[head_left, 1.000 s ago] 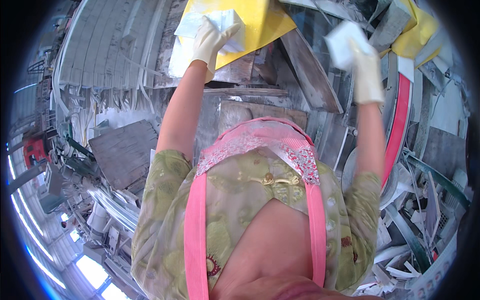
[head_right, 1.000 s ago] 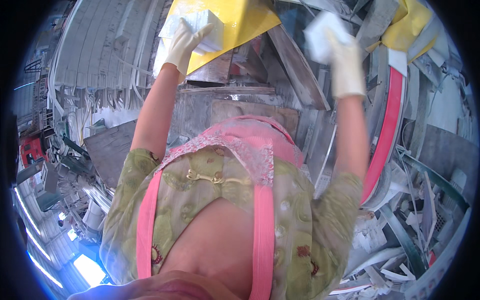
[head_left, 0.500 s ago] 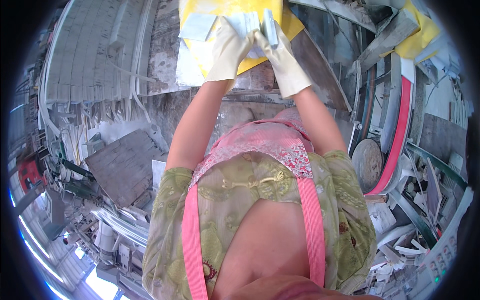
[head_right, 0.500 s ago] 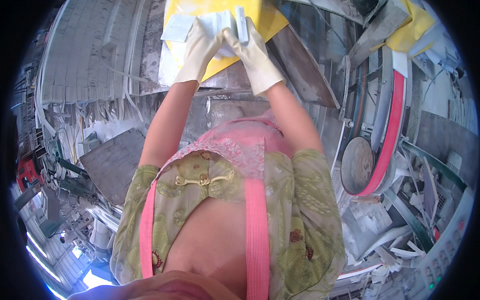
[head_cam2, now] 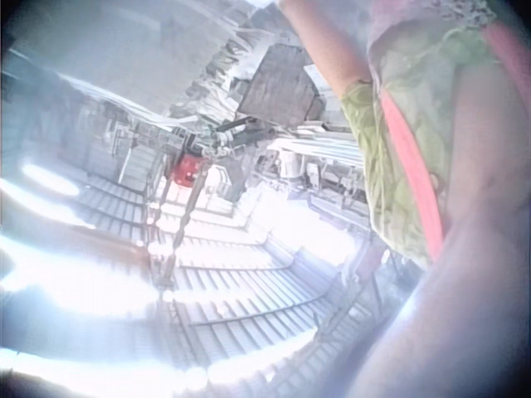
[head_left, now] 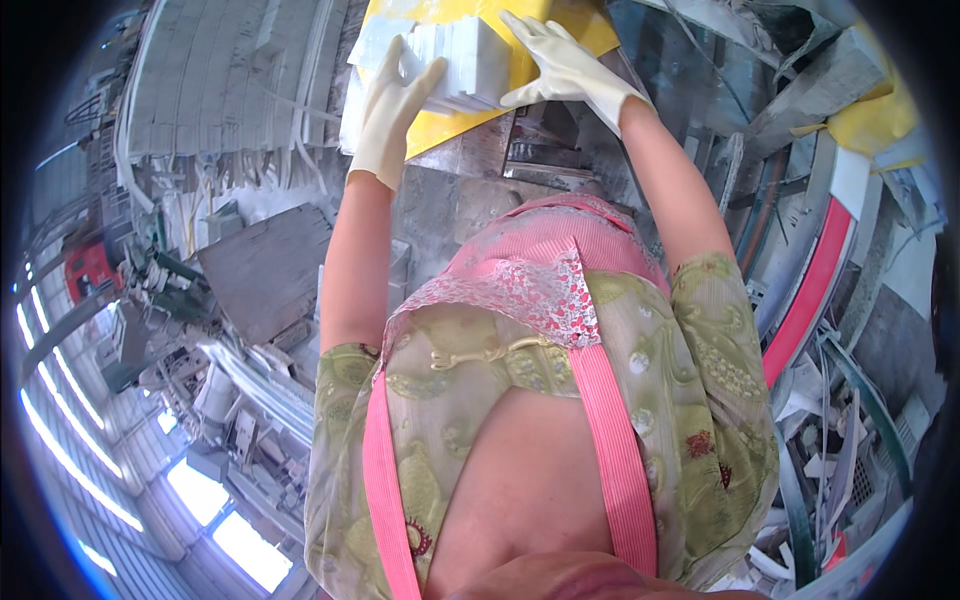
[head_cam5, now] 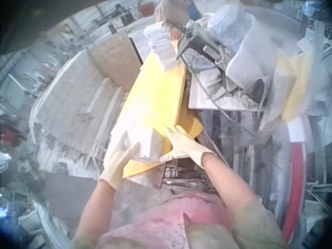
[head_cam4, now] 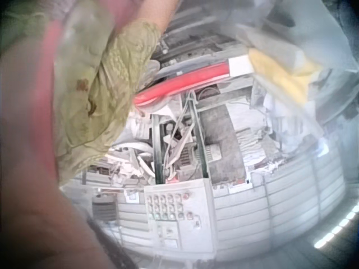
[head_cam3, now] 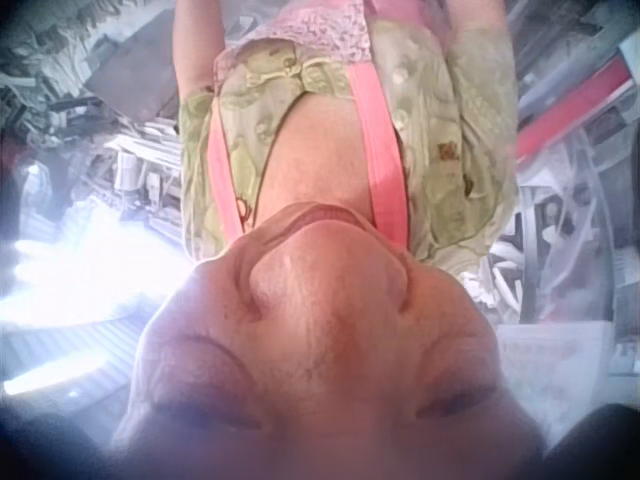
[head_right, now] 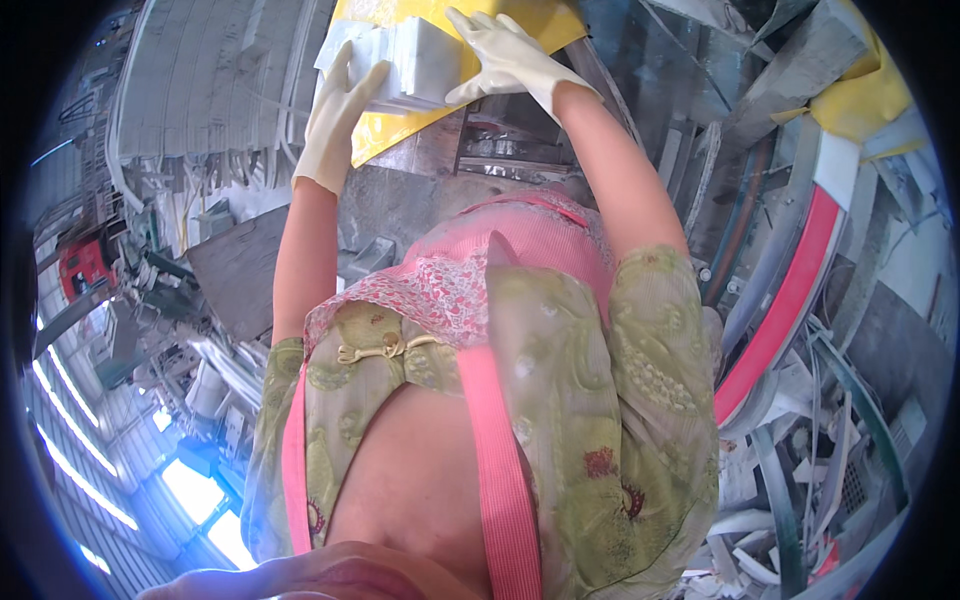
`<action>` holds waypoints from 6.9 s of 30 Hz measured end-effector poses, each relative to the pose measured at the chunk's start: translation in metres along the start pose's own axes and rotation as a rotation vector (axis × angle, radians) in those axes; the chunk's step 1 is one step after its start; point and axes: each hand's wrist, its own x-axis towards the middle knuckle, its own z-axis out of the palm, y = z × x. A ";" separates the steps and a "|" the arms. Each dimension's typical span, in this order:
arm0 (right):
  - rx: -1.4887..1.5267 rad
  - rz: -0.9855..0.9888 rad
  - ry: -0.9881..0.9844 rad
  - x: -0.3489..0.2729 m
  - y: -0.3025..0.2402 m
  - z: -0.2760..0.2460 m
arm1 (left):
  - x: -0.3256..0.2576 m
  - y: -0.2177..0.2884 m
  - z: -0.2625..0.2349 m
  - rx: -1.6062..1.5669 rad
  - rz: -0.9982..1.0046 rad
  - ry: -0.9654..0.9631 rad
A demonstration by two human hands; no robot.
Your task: The person repeatedly picks up small white rectangular tiles, wipes them on a yellow board, and stacks them on a nearby rack. The person also places a white plastic basket on the rack and continues stacking tiles.
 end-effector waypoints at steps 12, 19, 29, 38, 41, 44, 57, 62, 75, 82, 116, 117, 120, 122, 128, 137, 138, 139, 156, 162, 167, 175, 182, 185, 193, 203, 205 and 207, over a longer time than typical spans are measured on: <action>-0.031 -0.001 -0.058 0.014 -0.004 0.029 | 0.001 -0.005 0.003 0.070 0.020 0.075; -0.016 -0.026 -0.017 0.017 -0.001 0.037 | 0.014 -0.029 -0.003 -0.051 -0.045 0.106; -0.073 -0.062 -0.028 0.016 -0.001 0.035 | 0.039 0.033 0.019 0.914 -0.096 -0.414; 0.041 0.089 -0.044 0.021 -0.007 0.038 | 0.030 0.036 0.055 0.676 -0.453 0.133; 0.041 0.113 -0.067 0.024 -0.013 0.036 | 0.026 0.029 0.048 0.633 -0.414 0.159; 0.132 0.136 -0.131 0.023 -0.011 0.035 | 0.022 0.023 0.048 0.632 -0.370 0.173; 0.320 0.013 -0.104 0.011 0.004 0.031 | 0.012 0.036 0.050 0.532 -0.245 0.256; 0.792 0.096 0.061 -0.010 -0.006 0.025 | 0.010 0.015 0.018 0.365 -0.200 0.197; 1.168 0.492 0.230 0.040 -0.187 0.122 | 0.031 -0.164 -0.061 -1.029 -0.130 -0.108; 1.132 0.565 0.360 0.135 -0.276 0.213 | 0.053 -0.232 -0.223 -0.600 -0.069 0.010; 1.388 0.684 -0.080 0.613 -0.385 0.440 | 0.350 -0.500 -0.561 -0.966 -0.172 -0.227; 1.405 0.637 -0.033 0.622 -0.384 0.443 | 0.363 -0.498 -0.568 -0.919 -0.159 -0.245; 1.623 0.609 0.069 0.653 -0.367 0.453 | 0.408 -0.493 -0.583 -0.724 -0.090 -0.289; 1.710 0.605 0.162 0.673 -0.349 0.461 | 0.441 -0.491 -0.588 -0.681 -0.115 -0.335; 1.966 0.598 0.413 0.739 -0.268 0.464 | 0.545 -0.502 -0.566 -0.904 -0.140 0.084; 1.996 0.689 0.604 0.858 -0.009 0.407 | 0.821 -0.573 -0.330 0.130 0.011 -0.137; 2.079 0.638 0.600 0.862 0.020 0.399 | 0.858 -0.584 -0.299 0.285 0.034 -0.085; 2.028 0.643 0.610 0.863 0.045 0.393 | 0.895 -0.595 -0.272 0.363 0.046 -0.083; 1.508 1.054 0.851 0.905 0.184 0.423 | 1.030 -0.638 -0.173 0.566 -0.004 -0.136; 0.219 0.749 0.147 0.964 0.197 0.408 | 1.034 -0.637 -0.182 0.583 0.012 -0.242; 0.908 0.604 0.097 1.088 0.232 0.398 | 1.032 -0.652 -0.183 0.467 0.144 -0.086; -0.589 -0.002 -0.388 1.210 0.256 0.450 | 1.035 -0.657 -0.188 0.486 0.065 -0.264; -0.628 0.101 -0.288 1.206 0.284 0.474 | 1.032 -0.665 -0.180 0.562 0.096 -0.233; -0.564 0.115 -0.187 1.211 0.287 0.473 | 1.031 -0.667 -0.179 0.521 0.111 -0.222; -0.631 0.101 -0.191 1.217 0.283 0.472 | 1.031 -0.666 -0.182 0.316 -0.029 -0.282; -0.579 0.087 -0.202 1.218 0.288 0.478 | 1.029 -0.673 -0.179 0.403 0.098 -0.196; -0.612 0.076 -0.178 1.218 0.287 0.479 | 1.029 -0.674 -0.178 0.416 0.101 -0.179; -0.625 0.039 -0.159 1.217 0.286 0.479 | 1.029 -0.675 -0.176 0.194 0.022 -0.149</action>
